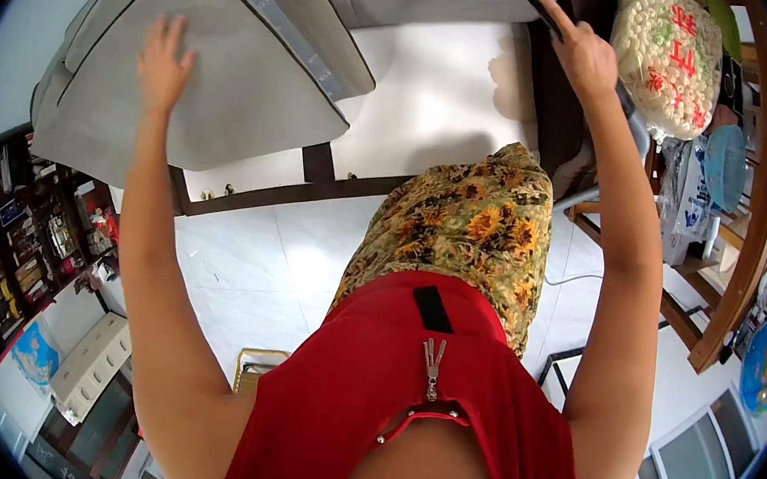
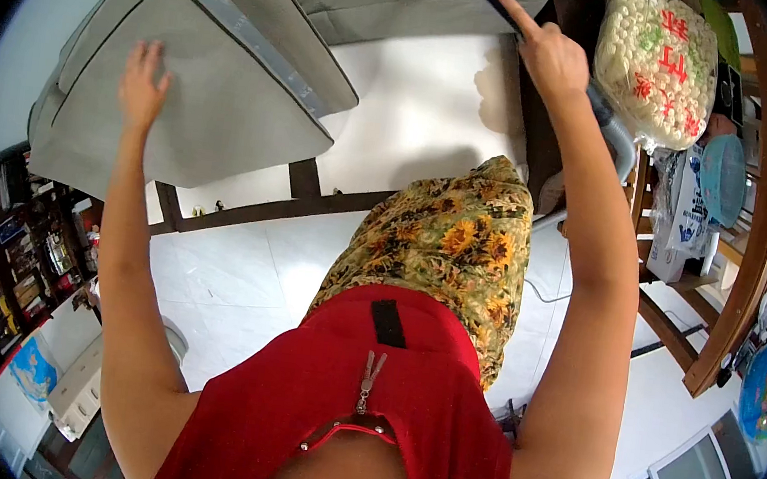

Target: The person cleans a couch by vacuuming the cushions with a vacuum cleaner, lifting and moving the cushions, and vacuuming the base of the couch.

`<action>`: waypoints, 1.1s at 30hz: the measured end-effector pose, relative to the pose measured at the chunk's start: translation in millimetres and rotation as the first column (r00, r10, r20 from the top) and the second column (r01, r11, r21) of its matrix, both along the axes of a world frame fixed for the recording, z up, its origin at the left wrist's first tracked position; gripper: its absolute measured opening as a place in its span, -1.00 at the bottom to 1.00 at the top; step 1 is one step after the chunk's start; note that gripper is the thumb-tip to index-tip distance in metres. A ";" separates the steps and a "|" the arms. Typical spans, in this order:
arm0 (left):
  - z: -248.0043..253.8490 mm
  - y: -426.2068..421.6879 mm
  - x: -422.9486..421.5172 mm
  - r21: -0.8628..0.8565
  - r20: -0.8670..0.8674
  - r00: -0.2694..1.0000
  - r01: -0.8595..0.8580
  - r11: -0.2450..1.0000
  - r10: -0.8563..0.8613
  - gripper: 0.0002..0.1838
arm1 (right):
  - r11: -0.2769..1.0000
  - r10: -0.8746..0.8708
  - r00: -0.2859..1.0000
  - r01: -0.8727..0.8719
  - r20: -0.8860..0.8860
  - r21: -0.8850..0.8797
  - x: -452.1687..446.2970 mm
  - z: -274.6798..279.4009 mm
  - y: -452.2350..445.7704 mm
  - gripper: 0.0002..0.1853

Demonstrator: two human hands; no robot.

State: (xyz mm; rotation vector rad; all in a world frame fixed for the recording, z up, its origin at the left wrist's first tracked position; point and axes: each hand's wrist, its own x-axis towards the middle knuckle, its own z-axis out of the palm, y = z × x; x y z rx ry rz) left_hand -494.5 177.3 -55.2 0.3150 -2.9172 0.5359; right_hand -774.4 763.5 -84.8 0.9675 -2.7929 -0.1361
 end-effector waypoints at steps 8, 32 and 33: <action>10.7 -96.5 -59.5 0.241 -0.064 0.998 0.042 0.970 -0.028 0.06 | 0.990 -0.114 0.990 0.106 0.083 0.097 32.3 7.0 40.3 -0.18; -0.5 -110.0 -95.3 0.479 0.047 0.989 -0.149 0.865 0.144 0.07 | 0.995 -0.037 0.965 0.012 0.258 0.099 137.0 -64.0 24.5 -0.26; -1.2 -113.4 -96.3 0.486 0.041 0.991 -0.129 0.864 0.125 0.07 | 0.996 -0.047 0.963 0.026 0.264 0.082 138.1 -64.8 31.3 -0.26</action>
